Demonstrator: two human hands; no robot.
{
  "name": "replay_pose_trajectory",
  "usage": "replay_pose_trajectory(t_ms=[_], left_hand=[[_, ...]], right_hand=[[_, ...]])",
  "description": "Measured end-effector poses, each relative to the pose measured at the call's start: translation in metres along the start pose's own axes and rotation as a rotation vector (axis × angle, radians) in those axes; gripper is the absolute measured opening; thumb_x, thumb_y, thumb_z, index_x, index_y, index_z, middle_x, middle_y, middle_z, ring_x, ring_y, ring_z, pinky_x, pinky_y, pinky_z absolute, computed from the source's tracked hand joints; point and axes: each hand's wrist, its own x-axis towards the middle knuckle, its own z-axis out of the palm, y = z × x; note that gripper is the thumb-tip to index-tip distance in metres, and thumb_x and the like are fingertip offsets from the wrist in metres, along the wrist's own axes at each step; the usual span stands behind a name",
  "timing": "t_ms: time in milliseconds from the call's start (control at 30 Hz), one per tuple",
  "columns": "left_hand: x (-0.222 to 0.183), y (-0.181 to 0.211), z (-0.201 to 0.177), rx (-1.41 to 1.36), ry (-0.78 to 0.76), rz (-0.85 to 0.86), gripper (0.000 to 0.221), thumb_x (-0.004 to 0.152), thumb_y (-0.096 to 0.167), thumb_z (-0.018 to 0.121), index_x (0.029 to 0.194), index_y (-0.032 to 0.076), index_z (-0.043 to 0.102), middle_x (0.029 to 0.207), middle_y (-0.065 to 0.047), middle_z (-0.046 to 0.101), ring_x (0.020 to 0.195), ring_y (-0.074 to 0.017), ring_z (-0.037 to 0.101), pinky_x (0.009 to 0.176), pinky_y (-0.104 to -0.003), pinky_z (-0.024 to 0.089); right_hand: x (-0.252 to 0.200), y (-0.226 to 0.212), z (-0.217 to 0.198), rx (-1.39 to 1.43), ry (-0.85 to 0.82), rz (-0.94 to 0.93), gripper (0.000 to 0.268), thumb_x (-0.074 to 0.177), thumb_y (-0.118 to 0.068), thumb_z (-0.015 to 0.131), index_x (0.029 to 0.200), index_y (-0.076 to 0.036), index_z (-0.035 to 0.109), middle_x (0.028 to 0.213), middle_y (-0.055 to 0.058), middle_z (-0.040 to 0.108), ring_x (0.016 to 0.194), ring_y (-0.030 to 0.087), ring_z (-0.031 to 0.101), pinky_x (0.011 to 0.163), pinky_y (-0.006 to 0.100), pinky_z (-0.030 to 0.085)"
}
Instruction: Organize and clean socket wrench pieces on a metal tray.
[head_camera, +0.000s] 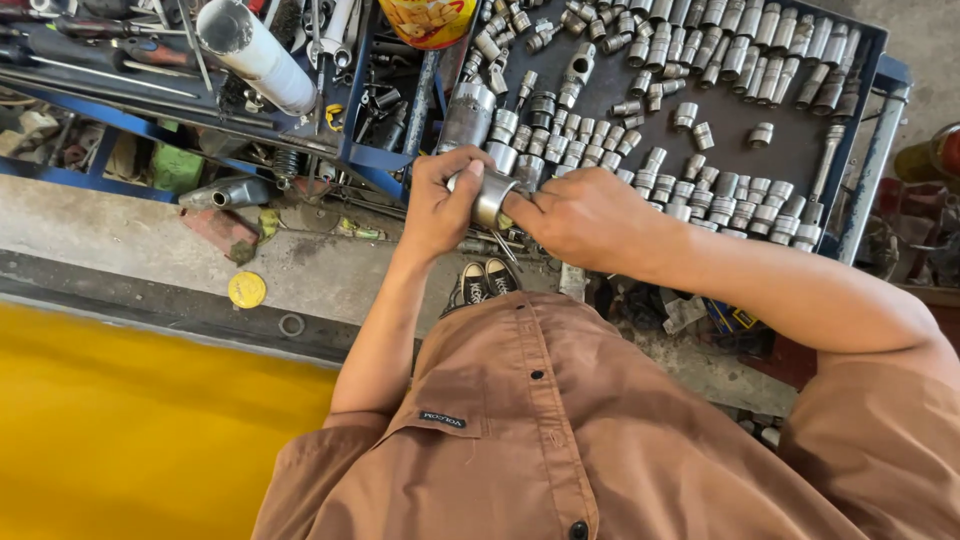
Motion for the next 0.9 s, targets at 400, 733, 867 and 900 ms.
replay_pose_trajectory(t_ms=[400,733,867,900], left_hand=[[0.002,0.010,-0.011,-0.099,0.252,0.325,0.053,0.098,0.044,0.048,0.094,-0.005,0.067,0.085,-0.014,0.070,0.076,-0.0224,0.068,0.072,-0.033,0.052],[-0.006,0.043,-0.016,0.059,0.326,0.412,0.036,0.093,0.028,0.051,0.087,-0.005,0.063,0.078,-0.013,0.064,0.067,-0.0239,0.061,0.064,-0.032,0.047],[-0.003,0.041,-0.017,0.142,0.372,0.386,0.029,0.091,0.020,0.051,0.087,-0.006,0.063,0.077,-0.012,0.063,0.067,-0.0219,0.060,0.062,-0.032,0.046],[-0.004,0.039,-0.016,0.138,0.414,0.381,0.029,0.091,0.020,0.050,0.087,-0.005,0.063,0.077,-0.012,0.063,0.066,-0.0206,0.060,0.063,-0.032,0.045]], right_hand=[[0.011,-0.009,-0.046,0.208,0.323,-0.021,0.035,0.085,-0.013,0.079,0.117,-0.003,0.070,0.065,0.002,0.054,0.054,0.020,0.055,0.051,0.037,0.046],[0.016,-0.029,-0.008,-0.208,0.159,-0.068,0.034,0.087,-0.013,0.065,0.120,-0.009,0.071,0.066,-0.001,0.057,0.061,0.016,0.060,0.054,0.031,0.047],[0.019,-0.023,-0.010,-0.078,0.052,0.049,0.035,0.088,-0.012,0.064,0.122,-0.005,0.070,0.062,0.003,0.060,0.055,0.022,0.063,0.048,0.037,0.048],[0.019,-0.022,-0.011,0.002,-0.030,0.115,0.035,0.088,-0.013,0.066,0.122,-0.003,0.070,0.058,0.006,0.061,0.049,0.025,0.063,0.043,0.040,0.048]])
